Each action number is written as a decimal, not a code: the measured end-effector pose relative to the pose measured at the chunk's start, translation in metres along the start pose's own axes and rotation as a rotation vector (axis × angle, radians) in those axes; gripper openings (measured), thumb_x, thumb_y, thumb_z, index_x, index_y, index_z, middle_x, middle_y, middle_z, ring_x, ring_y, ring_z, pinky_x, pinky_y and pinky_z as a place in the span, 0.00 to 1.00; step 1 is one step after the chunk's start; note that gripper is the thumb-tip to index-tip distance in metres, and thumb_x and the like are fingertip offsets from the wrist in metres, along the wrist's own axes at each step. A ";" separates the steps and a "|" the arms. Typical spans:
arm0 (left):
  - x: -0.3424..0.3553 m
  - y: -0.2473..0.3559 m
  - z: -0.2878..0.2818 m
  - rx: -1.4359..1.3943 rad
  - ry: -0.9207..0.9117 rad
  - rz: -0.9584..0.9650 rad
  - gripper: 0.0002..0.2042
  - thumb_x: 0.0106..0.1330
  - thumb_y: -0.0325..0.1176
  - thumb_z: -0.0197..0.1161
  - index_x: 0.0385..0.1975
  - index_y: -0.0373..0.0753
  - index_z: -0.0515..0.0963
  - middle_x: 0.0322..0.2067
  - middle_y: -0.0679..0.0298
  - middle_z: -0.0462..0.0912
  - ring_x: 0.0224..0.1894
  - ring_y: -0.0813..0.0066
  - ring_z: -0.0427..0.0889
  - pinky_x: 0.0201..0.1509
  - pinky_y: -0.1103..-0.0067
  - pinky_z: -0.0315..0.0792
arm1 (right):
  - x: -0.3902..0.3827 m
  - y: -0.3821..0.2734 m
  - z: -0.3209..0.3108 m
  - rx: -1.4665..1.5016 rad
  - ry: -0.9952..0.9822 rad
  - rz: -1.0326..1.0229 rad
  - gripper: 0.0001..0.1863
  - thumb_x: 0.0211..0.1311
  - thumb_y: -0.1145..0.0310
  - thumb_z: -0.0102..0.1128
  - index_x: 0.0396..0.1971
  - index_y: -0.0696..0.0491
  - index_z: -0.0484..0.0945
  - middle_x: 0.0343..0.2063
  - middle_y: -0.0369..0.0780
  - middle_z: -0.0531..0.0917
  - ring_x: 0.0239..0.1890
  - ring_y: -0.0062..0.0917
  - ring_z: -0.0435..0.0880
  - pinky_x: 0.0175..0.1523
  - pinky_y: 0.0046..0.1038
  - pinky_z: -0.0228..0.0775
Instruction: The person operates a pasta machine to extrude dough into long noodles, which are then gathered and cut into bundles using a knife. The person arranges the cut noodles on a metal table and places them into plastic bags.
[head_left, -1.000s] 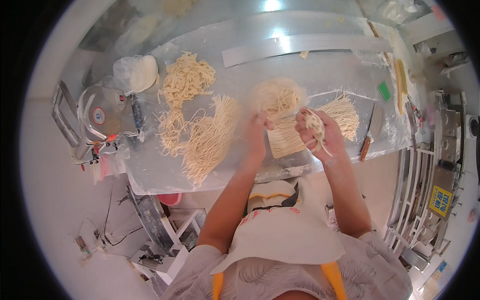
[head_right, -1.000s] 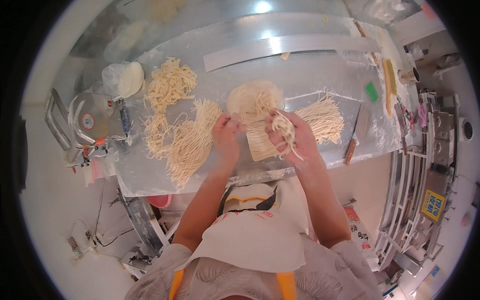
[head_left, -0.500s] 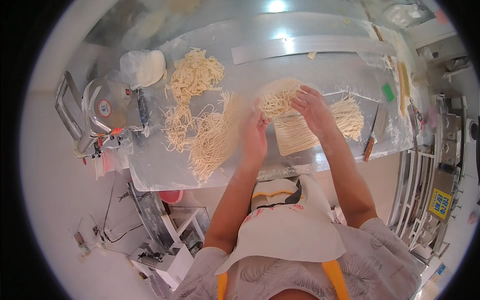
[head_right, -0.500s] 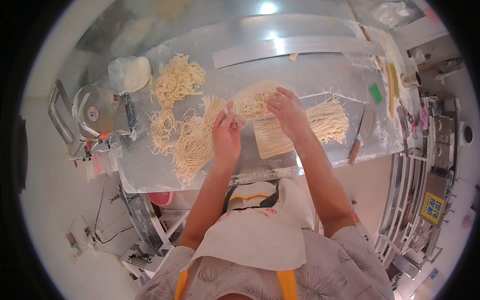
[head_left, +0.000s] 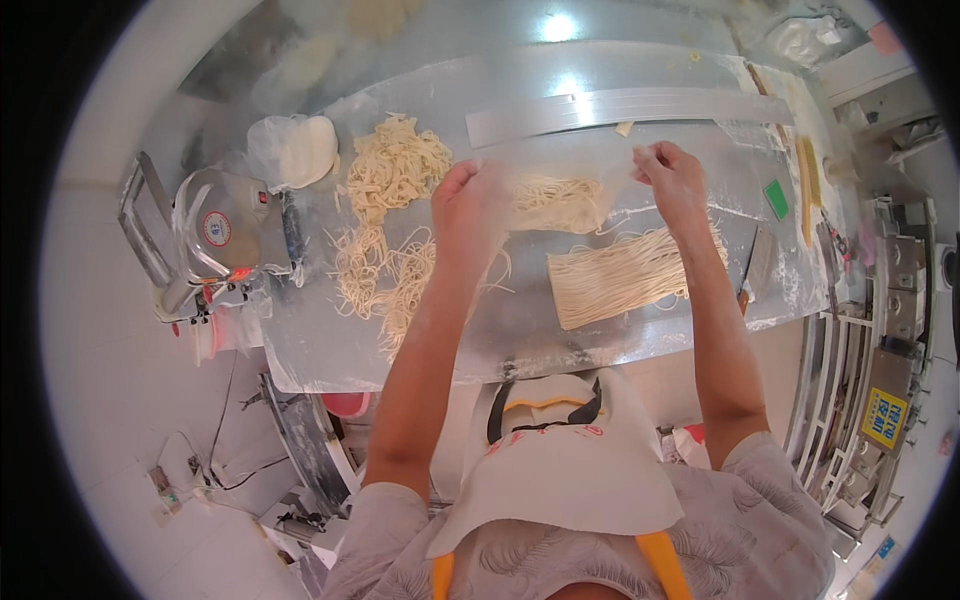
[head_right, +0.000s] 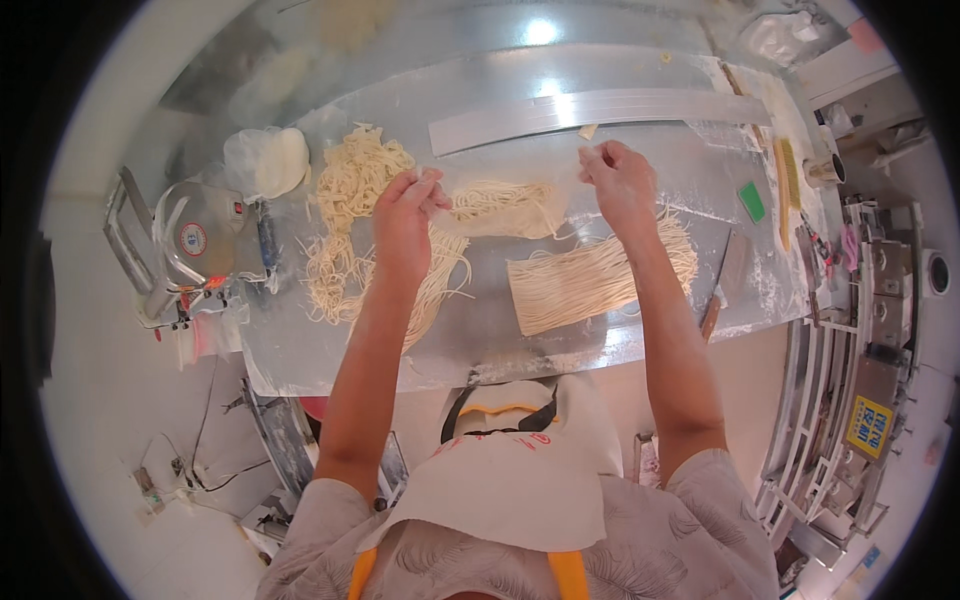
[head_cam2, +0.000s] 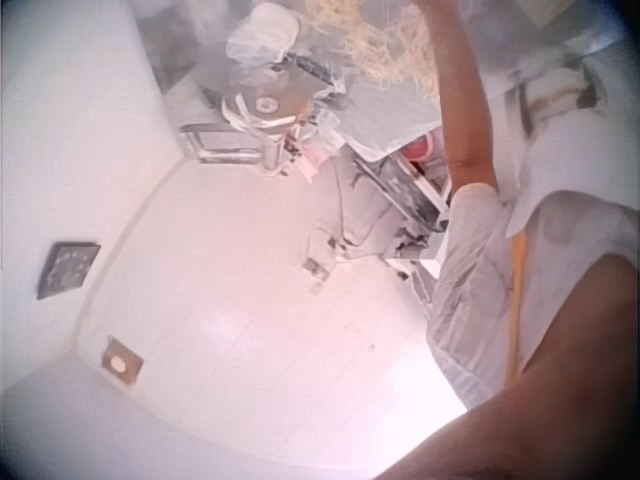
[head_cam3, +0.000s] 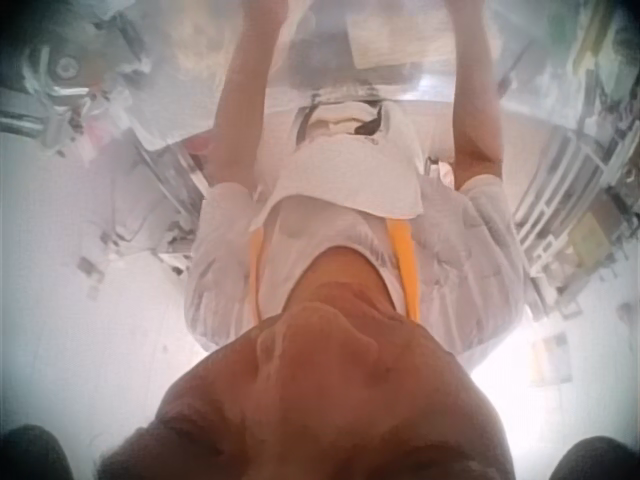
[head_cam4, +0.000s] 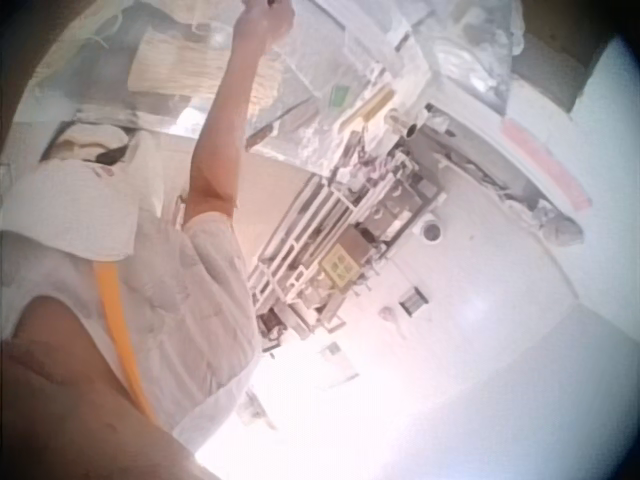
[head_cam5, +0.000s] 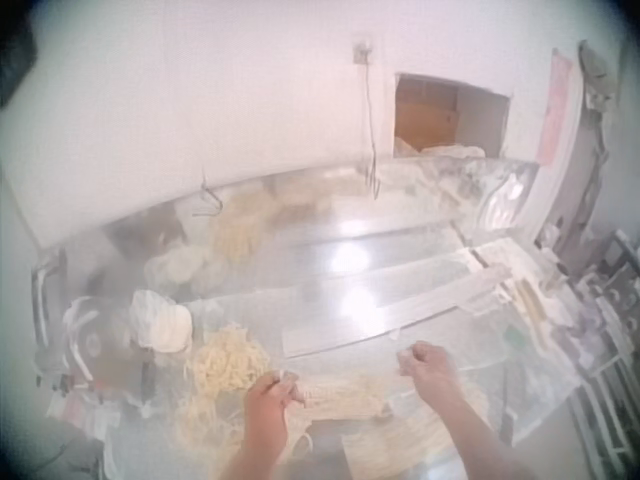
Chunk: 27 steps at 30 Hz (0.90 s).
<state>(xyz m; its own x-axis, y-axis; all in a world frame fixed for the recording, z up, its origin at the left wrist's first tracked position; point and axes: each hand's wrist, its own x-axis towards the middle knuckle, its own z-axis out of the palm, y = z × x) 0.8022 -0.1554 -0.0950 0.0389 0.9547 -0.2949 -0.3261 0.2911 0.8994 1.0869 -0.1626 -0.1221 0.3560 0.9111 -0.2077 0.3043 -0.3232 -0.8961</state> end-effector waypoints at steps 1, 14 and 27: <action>0.003 -0.002 0.002 0.063 0.009 0.003 0.06 0.72 0.28 0.63 0.40 0.31 0.81 0.25 0.68 0.75 0.29 0.78 0.75 0.45 0.74 0.76 | 0.013 0.006 0.009 0.105 -0.046 0.055 0.12 0.65 0.64 0.67 0.38 0.58 0.84 0.30 0.39 0.87 0.31 0.23 0.87 0.43 0.29 0.79; 0.031 -0.026 -0.051 0.148 -0.129 -0.020 0.06 0.75 0.27 0.59 0.43 0.32 0.79 0.25 0.70 0.75 0.26 0.78 0.75 0.54 0.68 0.77 | -0.083 0.095 0.089 -0.609 -0.204 -0.043 0.28 0.51 0.56 0.80 0.50 0.53 0.80 0.48 0.45 0.81 0.59 0.42 0.75 0.67 0.43 0.66; -0.006 -0.041 -0.054 0.080 -0.224 -0.103 0.11 0.76 0.28 0.58 0.52 0.31 0.81 0.25 0.72 0.74 0.27 0.84 0.72 0.38 0.81 0.73 | -0.081 -0.021 0.043 0.087 -0.429 0.107 0.11 0.71 0.66 0.68 0.38 0.59 0.80 0.27 0.41 0.85 0.29 0.23 0.86 0.33 0.24 0.75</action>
<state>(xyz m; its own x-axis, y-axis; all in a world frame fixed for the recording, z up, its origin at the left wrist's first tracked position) 0.7645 -0.1763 -0.1478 0.2794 0.9069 -0.3153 -0.2341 0.3828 0.8937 1.0140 -0.2191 -0.1031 -0.0229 0.9033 -0.4283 0.2038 -0.4152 -0.8866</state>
